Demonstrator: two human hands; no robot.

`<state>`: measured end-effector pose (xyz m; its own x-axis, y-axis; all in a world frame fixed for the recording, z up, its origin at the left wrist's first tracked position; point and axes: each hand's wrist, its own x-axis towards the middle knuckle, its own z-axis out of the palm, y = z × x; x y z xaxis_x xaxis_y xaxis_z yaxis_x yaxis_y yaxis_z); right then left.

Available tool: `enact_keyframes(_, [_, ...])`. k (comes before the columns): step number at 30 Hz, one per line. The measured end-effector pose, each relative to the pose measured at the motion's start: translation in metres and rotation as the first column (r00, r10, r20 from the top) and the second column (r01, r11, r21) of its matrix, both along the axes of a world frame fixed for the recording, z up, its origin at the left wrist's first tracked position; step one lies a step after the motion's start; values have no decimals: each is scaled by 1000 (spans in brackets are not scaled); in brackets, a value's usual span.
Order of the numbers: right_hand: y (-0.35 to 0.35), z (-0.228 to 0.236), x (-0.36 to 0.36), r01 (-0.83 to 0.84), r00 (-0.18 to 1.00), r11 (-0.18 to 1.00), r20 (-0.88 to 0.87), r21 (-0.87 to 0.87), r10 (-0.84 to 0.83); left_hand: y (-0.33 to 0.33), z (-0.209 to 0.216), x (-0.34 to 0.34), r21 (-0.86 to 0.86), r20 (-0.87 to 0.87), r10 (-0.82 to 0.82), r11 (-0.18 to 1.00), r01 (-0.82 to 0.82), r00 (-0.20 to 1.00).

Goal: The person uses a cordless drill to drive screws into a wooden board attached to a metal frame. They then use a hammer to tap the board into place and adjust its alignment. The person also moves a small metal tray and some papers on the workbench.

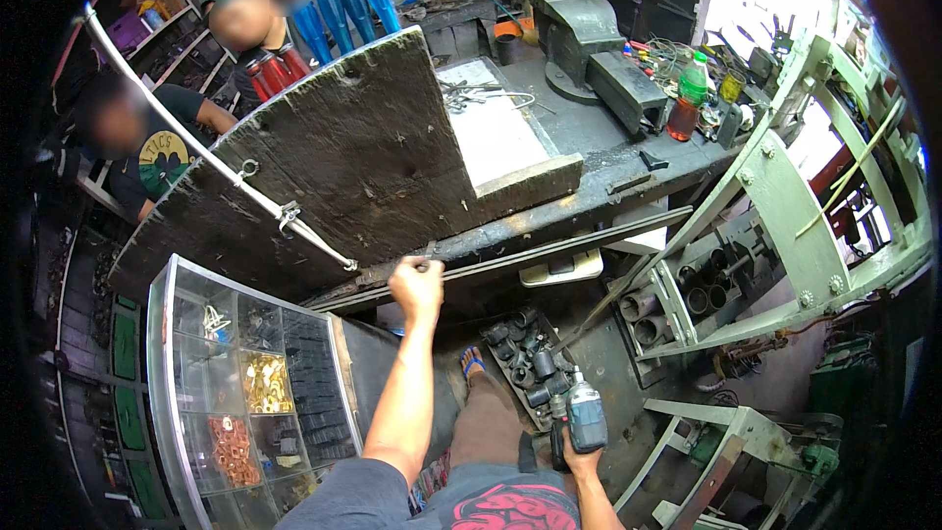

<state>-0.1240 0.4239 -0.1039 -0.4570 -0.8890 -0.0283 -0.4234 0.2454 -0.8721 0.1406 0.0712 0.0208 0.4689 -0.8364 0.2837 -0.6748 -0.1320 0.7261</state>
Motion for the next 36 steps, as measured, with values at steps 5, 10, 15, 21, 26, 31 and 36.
enact_keyframes(5, [-11,0,4,51,999,998,-21,40,-50,-8,-5,-1,194,141,-94,979,65,986])
enact_keyframes(10, [-19,-9,8,46,999,998,14,48,-47,32,-9,-77,15,58,-542,840,542,838])
enact_keyframes(15, [-43,-14,19,0,977,978,-208,211,44,48,-4,-60,118,-841,-182,858,500,510])
enact_keyframes(21, [-103,20,52,-161,931,973,301,-166,205,45,-17,-26,126,-990,67,818,561,125])
enact_keyframes(26, [-160,58,89,-207,706,887,565,-413,428,46,-16,-10,62,-995,7,827,558,100])
enact_keyframes(31, [-203,82,108,-329,779,882,432,-336,455,38,-8,12,-84,-990,-23,888,453,-137])
enact_keyframes(36, [-216,87,126,-315,717,818,444,-482,538,20,-15,39,-108,-983,-35,907,408,-182])
